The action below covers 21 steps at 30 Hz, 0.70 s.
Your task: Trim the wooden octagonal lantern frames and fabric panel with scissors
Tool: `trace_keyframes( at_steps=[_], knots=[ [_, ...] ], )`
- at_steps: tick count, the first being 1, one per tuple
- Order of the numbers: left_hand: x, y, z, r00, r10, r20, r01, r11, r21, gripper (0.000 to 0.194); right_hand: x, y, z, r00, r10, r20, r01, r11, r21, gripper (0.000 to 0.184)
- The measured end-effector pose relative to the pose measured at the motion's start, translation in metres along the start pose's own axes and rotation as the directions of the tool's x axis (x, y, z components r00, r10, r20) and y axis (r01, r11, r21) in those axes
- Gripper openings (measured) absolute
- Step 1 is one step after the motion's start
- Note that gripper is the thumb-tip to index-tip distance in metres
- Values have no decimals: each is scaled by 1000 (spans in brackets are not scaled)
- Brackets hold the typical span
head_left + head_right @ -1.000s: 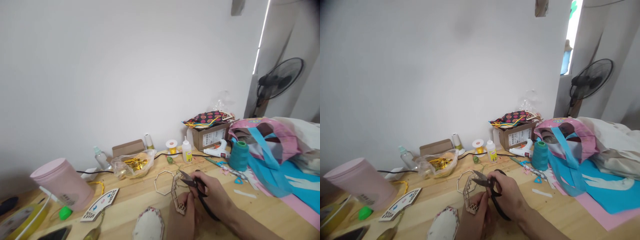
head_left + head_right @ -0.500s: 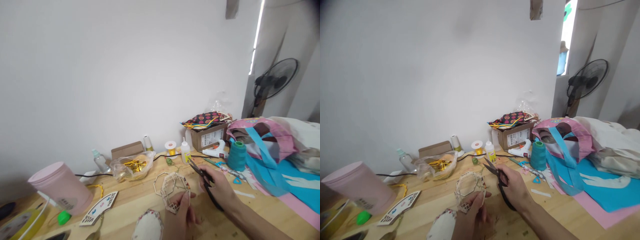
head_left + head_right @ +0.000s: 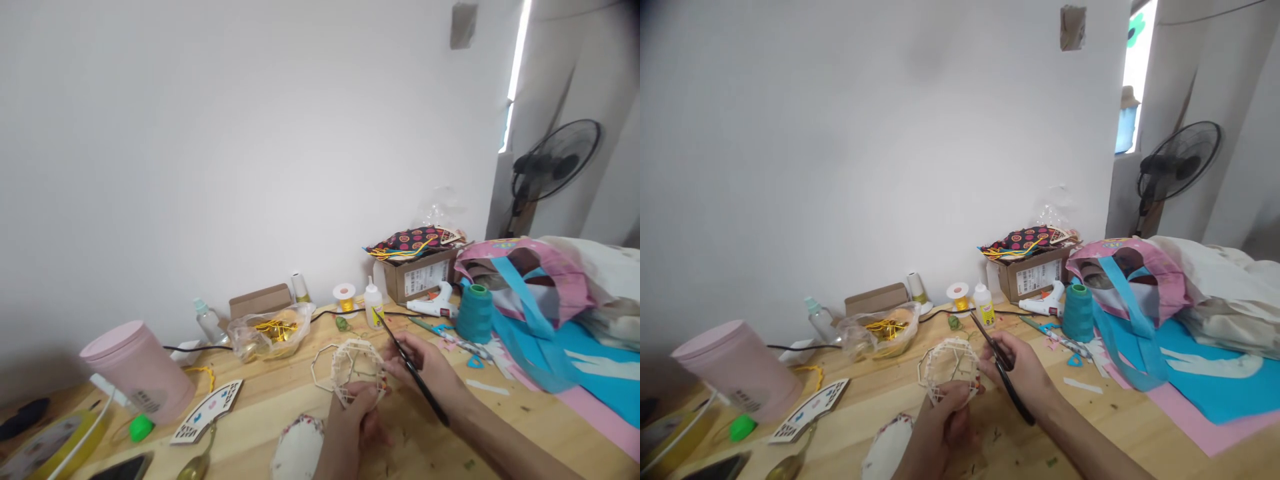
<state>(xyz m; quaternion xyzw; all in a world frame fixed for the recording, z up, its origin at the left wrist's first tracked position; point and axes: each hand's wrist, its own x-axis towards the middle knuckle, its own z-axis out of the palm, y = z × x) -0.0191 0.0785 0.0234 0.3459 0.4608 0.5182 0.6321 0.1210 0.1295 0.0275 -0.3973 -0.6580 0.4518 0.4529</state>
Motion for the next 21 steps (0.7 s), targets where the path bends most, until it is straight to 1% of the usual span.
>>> trace_keyframes(
  at_steps=[3, 6, 8, 11, 13, 15, 18, 20, 21],
  knots=[
    [-1, -3, 2, 999, -8, 52, 8, 1000, -3, 19, 0, -1, 3, 999, 33, 20, -36, 991, 126, 31],
    [0, -6, 3, 987, -2, 158, 13, 998, -67, 21, 0, -2, 3, 997, 71, 32, -77, 969, 237, 33],
    [1, -9, 4, 976, 18, 218, 0, 996, -86, 23, 0, -1, 4, 996, 80, 34, -86, 959, 271, 32],
    [4, -13, 5, 965, 30, 260, -15, 998, -60, 25, 1, 0, 6, 996, 62, 56, -75, 958, 277, 28],
    [5, -13, 6, 967, 33, 254, -15, 997, -72, 27, 1, 2, 6, 997, 38, 64, -50, 978, 200, 23],
    [6, -12, 6, 975, 52, 214, -29, 994, -107, 27, 1, 3, 4, 998, 22, 63, -29, 994, 107, 19],
    [5, -7, 3, 985, 71, 157, -49, 989, -137, 25, -1, 2, -6, 995, 24, 99, -19, 998, -60, 16],
    [5, -5, 1, 989, 66, 128, -46, 987, -154, 24, -4, 0, -14, 993, 26, 119, 5, 967, -254, 15],
    [5, -4, 0, 992, 69, 109, -50, 985, -166, 24, -6, -1, -17, 992, 14, 124, 32, 931, -363, 15]
  ],
)
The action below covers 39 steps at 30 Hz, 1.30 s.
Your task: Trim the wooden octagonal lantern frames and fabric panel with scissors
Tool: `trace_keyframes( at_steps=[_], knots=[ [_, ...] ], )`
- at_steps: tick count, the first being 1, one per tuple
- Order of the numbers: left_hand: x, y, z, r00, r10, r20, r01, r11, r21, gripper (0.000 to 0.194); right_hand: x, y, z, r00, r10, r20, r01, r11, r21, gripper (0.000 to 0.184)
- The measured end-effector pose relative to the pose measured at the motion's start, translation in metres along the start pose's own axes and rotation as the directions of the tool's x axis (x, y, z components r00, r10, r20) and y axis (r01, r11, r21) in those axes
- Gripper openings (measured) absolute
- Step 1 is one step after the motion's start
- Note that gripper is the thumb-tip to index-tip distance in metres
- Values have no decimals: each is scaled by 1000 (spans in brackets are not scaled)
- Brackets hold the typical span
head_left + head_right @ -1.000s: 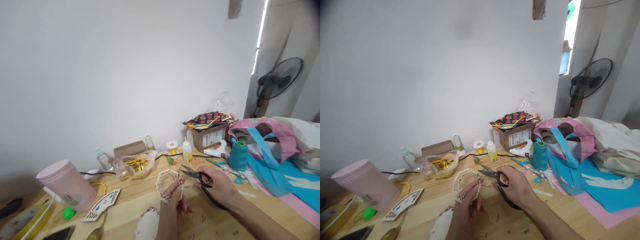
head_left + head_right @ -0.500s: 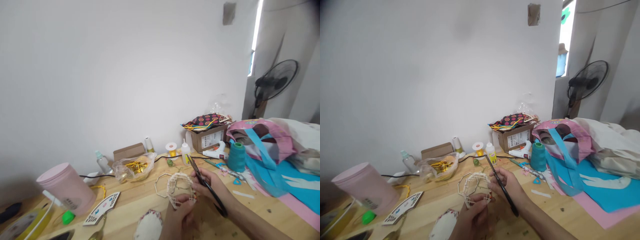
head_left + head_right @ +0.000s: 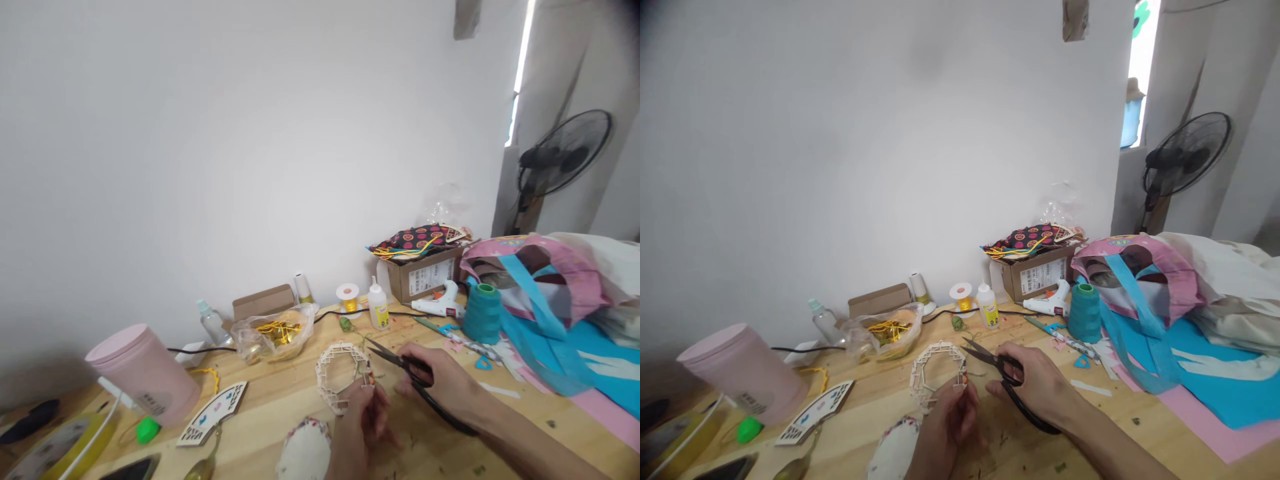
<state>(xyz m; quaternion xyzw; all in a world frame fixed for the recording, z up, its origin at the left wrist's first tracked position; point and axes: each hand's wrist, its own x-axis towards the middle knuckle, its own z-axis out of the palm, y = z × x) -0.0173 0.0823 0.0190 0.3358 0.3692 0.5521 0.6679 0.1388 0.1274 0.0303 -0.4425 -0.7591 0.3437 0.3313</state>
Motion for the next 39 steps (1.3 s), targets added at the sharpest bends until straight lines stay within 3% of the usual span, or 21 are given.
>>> trace_keyframes(
  at_steps=[4, 6, 9, 13, 24, 32, 36, 39],
  knots=[
    [0, 1, -1, 998, 27, -57, -29, 999, -32, 23, -7, 1, -5, 995, -99, 13, 98, 951, -293, 12],
    [0, 0, -2, 998, 26, -62, -28, 999, -33, 23, -8, 2, -3, 991, -130, 32, 133, 932, -336, 5],
    [0, -1, -2, 997, 16, -77, -17, 1000, -11, 23, -8, 3, 2, 990, -135, 45, 142, 910, -391, 17],
    [-1, 0, -1, 995, -24, -99, 28, 999, 43, 25, -7, 2, 5, 993, -107, 52, 119, 886, -449, 19],
    [-3, 4, -1, 996, -23, -82, 26, 999, 34, 27, -7, 5, 1, 991, -118, 64, 134, 905, -405, 19],
    [1, -3, -3, 985, 20, -174, -17, 1000, 20, 39, -6, -1, 3, 997, -72, 24, 76, 907, -414, 16],
    [1, -4, -1, 990, -1, -143, -5, 999, -38, 37, -4, -3, 6, 1000, -15, -11, 9, 906, -423, 11],
    [1, -3, 2, 982, -61, -178, 45, 994, -96, 38, -5, -2, 7, 999, -20, -45, -1, 907, -421, 8]
  ],
)
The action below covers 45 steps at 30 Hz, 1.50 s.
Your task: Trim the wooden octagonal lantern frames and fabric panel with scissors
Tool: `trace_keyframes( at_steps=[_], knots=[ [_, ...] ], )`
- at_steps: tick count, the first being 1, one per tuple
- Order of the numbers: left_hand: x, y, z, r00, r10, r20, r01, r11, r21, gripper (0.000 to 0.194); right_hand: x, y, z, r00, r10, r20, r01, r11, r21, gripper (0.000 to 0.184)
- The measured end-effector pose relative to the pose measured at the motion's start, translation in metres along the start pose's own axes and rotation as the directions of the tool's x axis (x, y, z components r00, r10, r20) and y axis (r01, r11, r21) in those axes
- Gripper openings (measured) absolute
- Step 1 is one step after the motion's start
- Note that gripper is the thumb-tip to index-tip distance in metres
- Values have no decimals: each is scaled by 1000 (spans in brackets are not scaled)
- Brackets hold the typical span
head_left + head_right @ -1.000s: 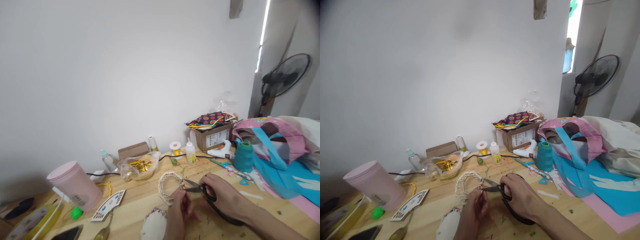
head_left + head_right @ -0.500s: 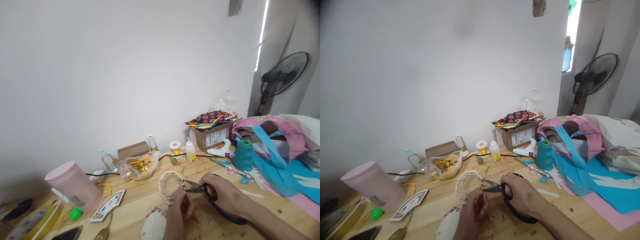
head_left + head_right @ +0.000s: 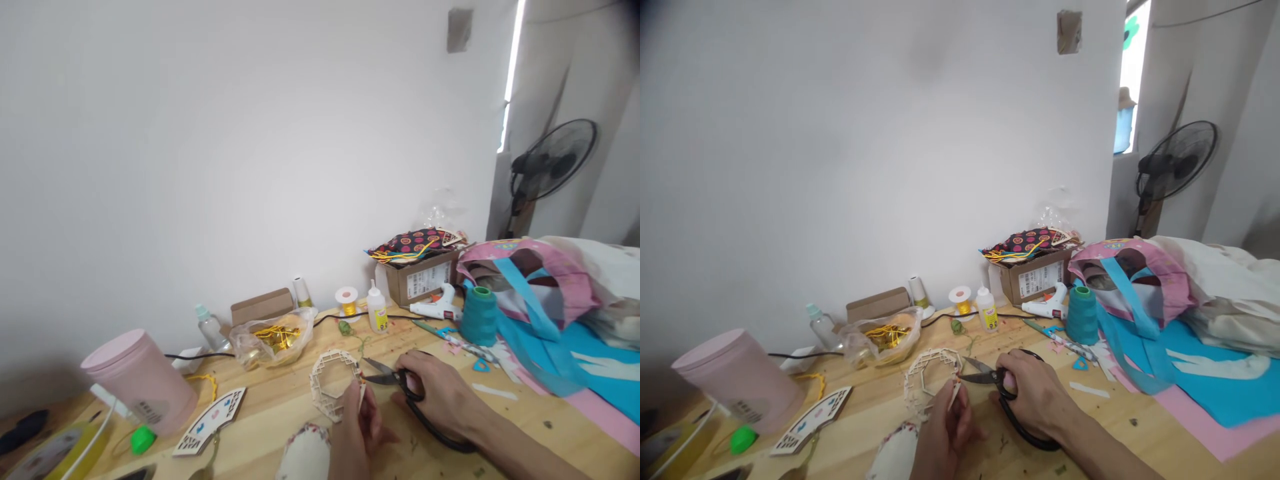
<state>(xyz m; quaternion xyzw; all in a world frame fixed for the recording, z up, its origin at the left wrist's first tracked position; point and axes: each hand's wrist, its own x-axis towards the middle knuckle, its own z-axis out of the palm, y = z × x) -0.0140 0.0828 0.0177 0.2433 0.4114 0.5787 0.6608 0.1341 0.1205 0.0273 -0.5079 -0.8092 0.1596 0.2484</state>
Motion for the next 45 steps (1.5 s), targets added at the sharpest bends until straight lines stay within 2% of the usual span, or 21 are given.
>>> trace_keyframes(
  at_steps=[3, 7, 10, 13, 18, 22, 26, 30, 36, 40, 45],
  knots=[
    [1, 0, 3, 997, -32, -72, 30, 999, -27, 40, -1, 2, 1, 999, -49, -6, 49, 999, 4, 11],
    [1, -1, 2, 994, 3, -112, -6, 1000, -28, 44, -1, 1, 1, 999, -53, 9, 53, 999, -1, 15],
    [1, -3, -1, 996, 19, -87, -22, 999, -26, 42, 0, -1, -1, 1000, -29, 11, 29, 999, -15, 15],
    [4, -7, -5, 999, -12, -53, 13, 1000, 14, 42, 0, -1, -2, 1000, -21, 19, 22, 999, -25, 15],
    [11, -12, -9, 992, 49, -115, -43, 998, 56, 50, -1, 0, -1, 998, -47, 30, 48, 999, -23, 17],
    [9, -10, -8, 996, 43, -81, -38, 997, 66, 45, 0, -1, -1, 999, -20, 30, 20, 1000, -18, 16],
    [8, -10, -7, 995, 15, -103, -10, 999, 53, 47, 1, -2, -2, 999, 1, 34, 0, 1000, -14, 16],
    [5, -9, -4, 991, 81, -102, -71, 993, 91, 42, 0, -1, -2, 999, -32, 30, 32, 999, -8, 19],
    [-2, -6, -1, 988, 140, -68, -130, 983, 133, 36, 0, 0, 0, 999, -12, 46, 13, 1000, -18, 18],
    [-1, -5, 0, 993, 84, -85, -77, 994, 77, 36, 1, -1, 2, 1000, 16, 23, -15, 1000, -25, 16],
    [0, -6, 2, 998, 36, -55, -38, 999, -31, 36, 0, -1, -1, 999, -25, 33, 25, 1000, 3, 17]
  ],
)
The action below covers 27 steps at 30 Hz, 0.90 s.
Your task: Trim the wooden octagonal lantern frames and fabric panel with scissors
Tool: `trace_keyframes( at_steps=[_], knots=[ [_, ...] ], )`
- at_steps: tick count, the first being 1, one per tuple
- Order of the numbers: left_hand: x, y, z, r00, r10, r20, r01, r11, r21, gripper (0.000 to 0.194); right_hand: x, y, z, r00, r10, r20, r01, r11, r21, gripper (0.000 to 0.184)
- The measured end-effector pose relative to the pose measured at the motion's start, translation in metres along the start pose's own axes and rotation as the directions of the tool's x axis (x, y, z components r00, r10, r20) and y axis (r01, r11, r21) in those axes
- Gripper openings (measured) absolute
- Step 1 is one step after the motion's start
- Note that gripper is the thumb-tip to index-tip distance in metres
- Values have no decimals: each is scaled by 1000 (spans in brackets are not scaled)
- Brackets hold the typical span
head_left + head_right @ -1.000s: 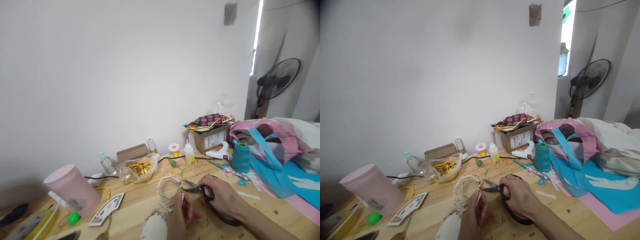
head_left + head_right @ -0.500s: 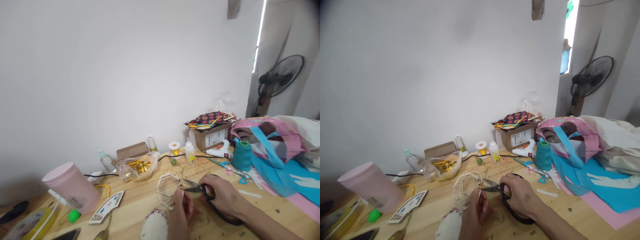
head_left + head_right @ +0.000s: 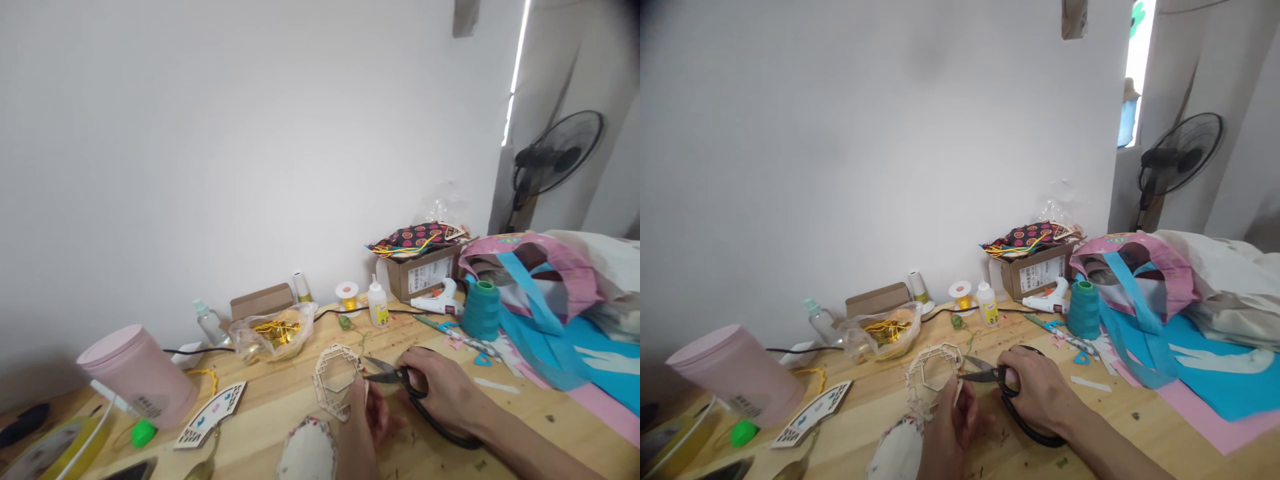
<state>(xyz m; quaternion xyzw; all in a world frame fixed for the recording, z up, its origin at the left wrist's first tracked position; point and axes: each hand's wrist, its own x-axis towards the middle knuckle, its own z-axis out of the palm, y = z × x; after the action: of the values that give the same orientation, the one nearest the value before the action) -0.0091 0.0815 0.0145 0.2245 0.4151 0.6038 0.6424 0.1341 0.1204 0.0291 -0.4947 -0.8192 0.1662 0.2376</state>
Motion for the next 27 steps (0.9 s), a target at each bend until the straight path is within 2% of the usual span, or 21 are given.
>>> trace_keyframes(
  at_steps=[9, 14, 18, 20, 23, 27],
  knots=[
    [1, 0, -5, 1000, -19, 9, 18, 998, 61, 39, 0, 1, 3, 999, 40, -16, -40, 999, -14, 17],
    [3, 4, -4, 999, -10, -35, 12, 999, 48, 33, 2, -1, 5, 995, 94, -38, -95, 995, -25, 18],
    [9, 2, -5, 999, -12, -43, 17, 993, 117, 41, 1, -3, 5, 993, 111, -49, -112, 993, -22, 15],
    [8, -1, -5, 999, 22, -42, -16, 992, 125, 42, 0, -4, 5, 992, 118, -48, -119, 993, -17, 13],
    [3, -4, -2, 991, 133, -29, -130, 988, 84, 36, -2, -4, 4, 993, 101, -62, -100, 995, 15, 9],
    [-4, -5, 3, 990, 137, 24, -138, 990, 41, 37, -2, -4, 2, 995, 14, -101, -8, 999, 53, 5]
  ],
)
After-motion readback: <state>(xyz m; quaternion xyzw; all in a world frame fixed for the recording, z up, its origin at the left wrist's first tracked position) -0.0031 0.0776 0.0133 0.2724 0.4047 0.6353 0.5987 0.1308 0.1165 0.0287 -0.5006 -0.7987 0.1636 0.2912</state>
